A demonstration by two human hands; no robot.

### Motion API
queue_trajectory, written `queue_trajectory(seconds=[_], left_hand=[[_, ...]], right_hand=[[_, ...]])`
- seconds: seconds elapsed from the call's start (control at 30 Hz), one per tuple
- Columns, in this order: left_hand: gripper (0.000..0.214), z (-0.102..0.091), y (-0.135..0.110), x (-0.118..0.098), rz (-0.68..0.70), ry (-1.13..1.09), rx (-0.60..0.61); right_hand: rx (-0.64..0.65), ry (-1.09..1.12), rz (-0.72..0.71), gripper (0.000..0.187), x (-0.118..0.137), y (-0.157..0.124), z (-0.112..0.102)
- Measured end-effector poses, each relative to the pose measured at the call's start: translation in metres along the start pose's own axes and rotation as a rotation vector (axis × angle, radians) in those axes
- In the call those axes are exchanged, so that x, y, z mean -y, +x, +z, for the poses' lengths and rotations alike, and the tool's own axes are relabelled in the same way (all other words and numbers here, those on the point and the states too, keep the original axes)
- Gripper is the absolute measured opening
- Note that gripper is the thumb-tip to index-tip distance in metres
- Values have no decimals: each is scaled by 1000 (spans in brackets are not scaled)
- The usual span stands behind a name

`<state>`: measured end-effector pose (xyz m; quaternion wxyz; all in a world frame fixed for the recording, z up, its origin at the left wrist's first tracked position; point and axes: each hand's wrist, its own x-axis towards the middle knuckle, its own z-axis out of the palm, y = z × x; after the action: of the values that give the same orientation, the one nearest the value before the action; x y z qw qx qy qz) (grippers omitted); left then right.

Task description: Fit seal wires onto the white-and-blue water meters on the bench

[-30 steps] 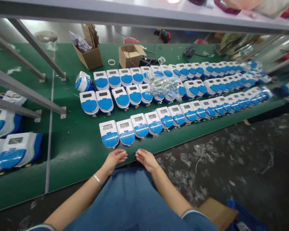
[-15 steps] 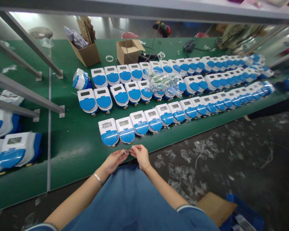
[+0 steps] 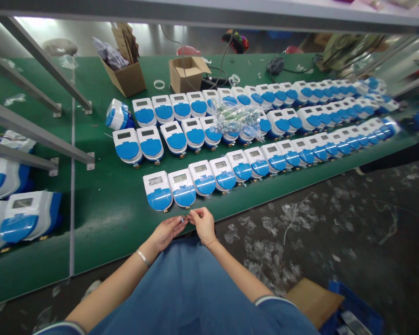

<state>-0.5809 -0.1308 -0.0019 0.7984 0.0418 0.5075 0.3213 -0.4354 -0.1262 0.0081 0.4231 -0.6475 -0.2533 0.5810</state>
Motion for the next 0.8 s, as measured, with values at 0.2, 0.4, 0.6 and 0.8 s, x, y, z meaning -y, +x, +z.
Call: queue_trajectory(seconds=[0.2,0.4,0.6,0.8], left_hand=[[14,0,0,0,4,18,2],[16,-2,2,1,18,24,-4],[15,0,0,1,9,20,-8],[15,0,1,1,4,17,-7]], right_hand=[[-2,-27,-34,30,1,-1,-1],[-5,-20,-21,31,2,-1,-1],[-4,-7,-30,31,4,-2,0],[-12,-18,-26,31,1,0,-1]])
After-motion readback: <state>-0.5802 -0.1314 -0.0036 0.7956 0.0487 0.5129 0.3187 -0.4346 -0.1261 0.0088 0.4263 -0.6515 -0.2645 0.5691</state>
